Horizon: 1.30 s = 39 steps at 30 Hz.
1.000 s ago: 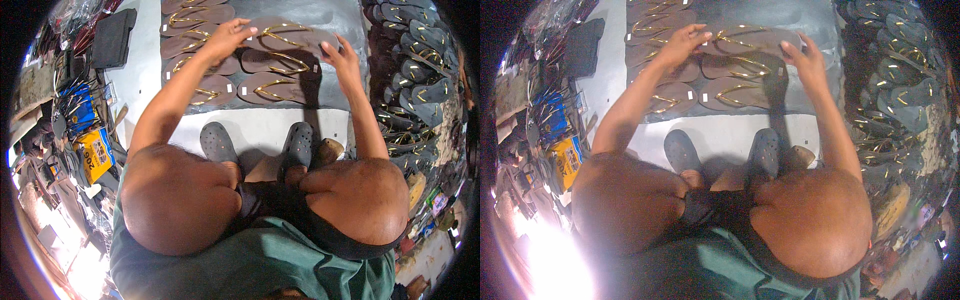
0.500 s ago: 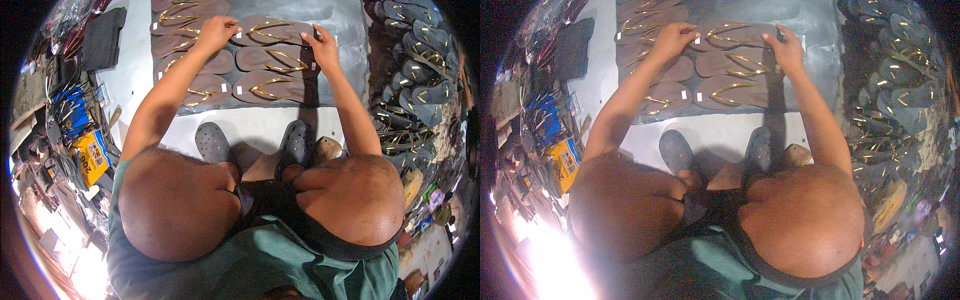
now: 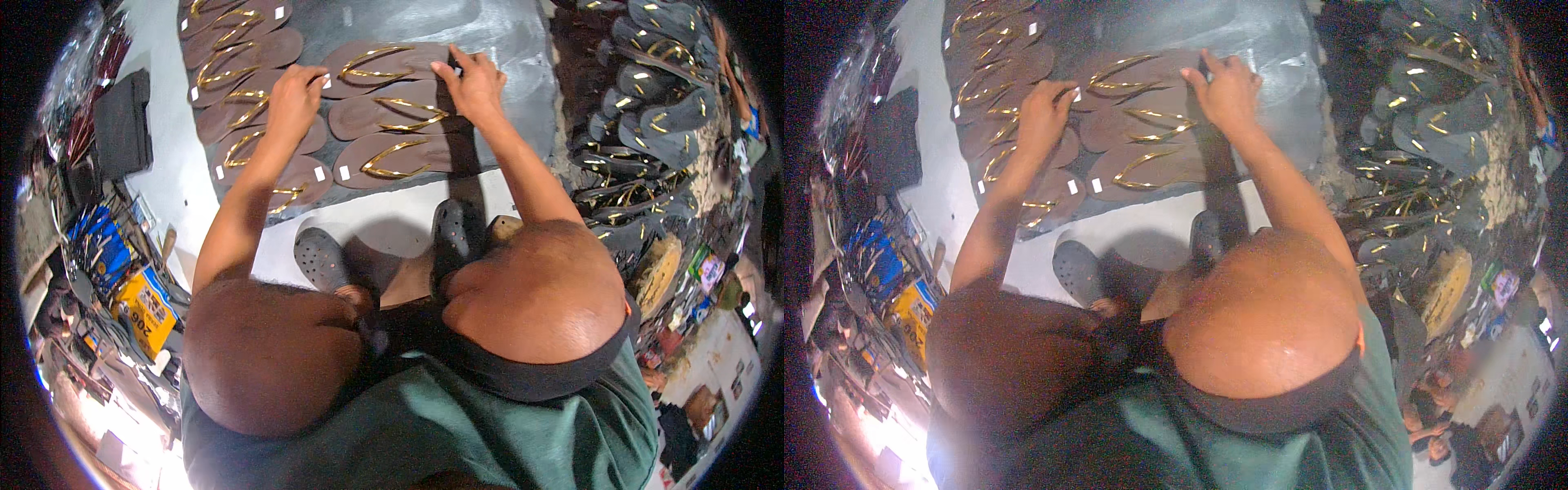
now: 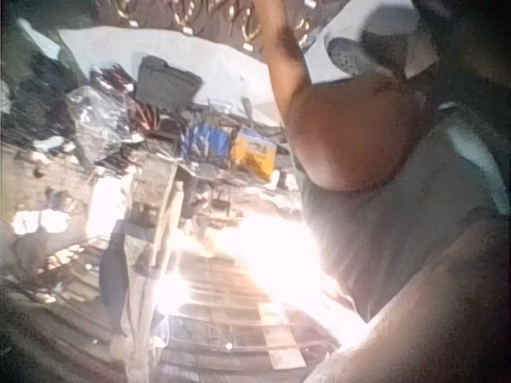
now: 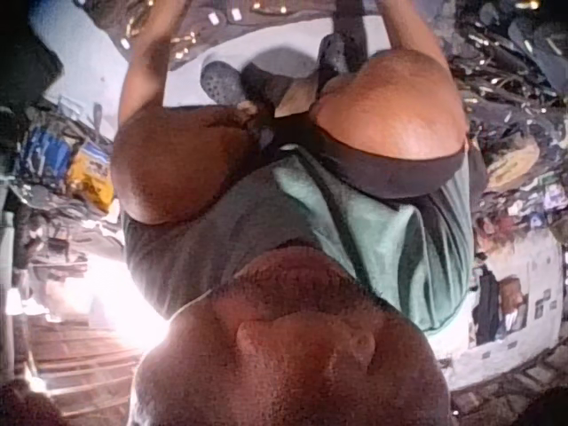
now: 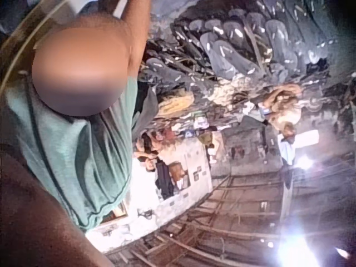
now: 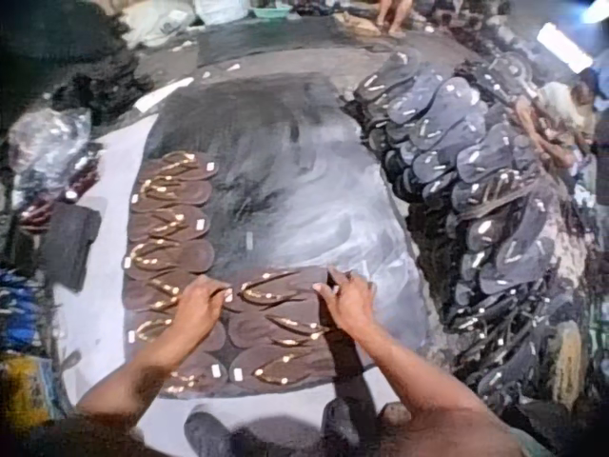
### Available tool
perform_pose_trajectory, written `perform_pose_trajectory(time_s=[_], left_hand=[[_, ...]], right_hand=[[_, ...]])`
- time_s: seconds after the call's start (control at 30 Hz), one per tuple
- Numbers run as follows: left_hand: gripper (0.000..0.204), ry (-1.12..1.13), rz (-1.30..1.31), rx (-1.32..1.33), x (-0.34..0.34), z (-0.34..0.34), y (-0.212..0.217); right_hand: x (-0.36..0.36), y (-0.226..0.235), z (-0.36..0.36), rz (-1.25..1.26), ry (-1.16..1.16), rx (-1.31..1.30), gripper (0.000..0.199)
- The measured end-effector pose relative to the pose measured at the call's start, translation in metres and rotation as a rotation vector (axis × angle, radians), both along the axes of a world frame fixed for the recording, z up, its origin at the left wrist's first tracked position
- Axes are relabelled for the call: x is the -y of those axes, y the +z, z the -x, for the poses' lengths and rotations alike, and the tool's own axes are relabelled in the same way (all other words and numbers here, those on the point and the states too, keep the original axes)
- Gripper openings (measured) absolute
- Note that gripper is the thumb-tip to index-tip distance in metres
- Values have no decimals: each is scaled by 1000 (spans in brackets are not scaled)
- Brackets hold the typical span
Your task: The person sits on the floor and arranges multiple flip-flops with gold straps in neat rows on a white surface. They pick up each flip-flop, align it, and place it down repeatedly.
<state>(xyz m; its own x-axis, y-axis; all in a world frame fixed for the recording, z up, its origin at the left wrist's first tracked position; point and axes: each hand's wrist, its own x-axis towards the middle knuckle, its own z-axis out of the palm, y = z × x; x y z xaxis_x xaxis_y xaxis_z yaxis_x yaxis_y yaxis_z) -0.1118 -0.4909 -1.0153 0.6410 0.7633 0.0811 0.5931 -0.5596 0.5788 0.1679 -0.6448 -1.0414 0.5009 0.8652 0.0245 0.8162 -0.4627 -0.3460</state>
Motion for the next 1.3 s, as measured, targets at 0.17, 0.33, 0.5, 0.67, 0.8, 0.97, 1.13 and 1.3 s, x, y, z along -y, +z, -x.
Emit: perform_pose_trajectory(time_s=[0.17, 0.33, 0.5, 0.67, 0.8, 0.97, 1.13, 1.3], left_hand=[[20, -15, 86, -64, -1, 3, 16], [28, -94, -36, -82, 25, 3, 15], [33, -72, -19, -81, 43, 20, 11], [34, 2, 28, 43, 57, 33, 41], [35, 18, 136, 131, 60, 22, 50], [37, 20, 186, 147, 68, 16, 57], [37, 26, 262, 124, 75, 16, 63], [38, 54, 291, 84, 75, 27, 71]], right_hand=[[3, 3, -4, 103, 88, -115, 61], [23, -2, 21, 43, 33, -44, 59], [23, 34, -12, -151, -105, -250, 72], [99, 134, -191, -721, -707, 335, 97], [154, 173, -297, -255, -1019, 178, 135], [147, 181, -293, -224, -882, 177, 127], [183, 168, -299, -301, -872, 451, 111], [135, 199, -285, -537, -411, 586, 74]])
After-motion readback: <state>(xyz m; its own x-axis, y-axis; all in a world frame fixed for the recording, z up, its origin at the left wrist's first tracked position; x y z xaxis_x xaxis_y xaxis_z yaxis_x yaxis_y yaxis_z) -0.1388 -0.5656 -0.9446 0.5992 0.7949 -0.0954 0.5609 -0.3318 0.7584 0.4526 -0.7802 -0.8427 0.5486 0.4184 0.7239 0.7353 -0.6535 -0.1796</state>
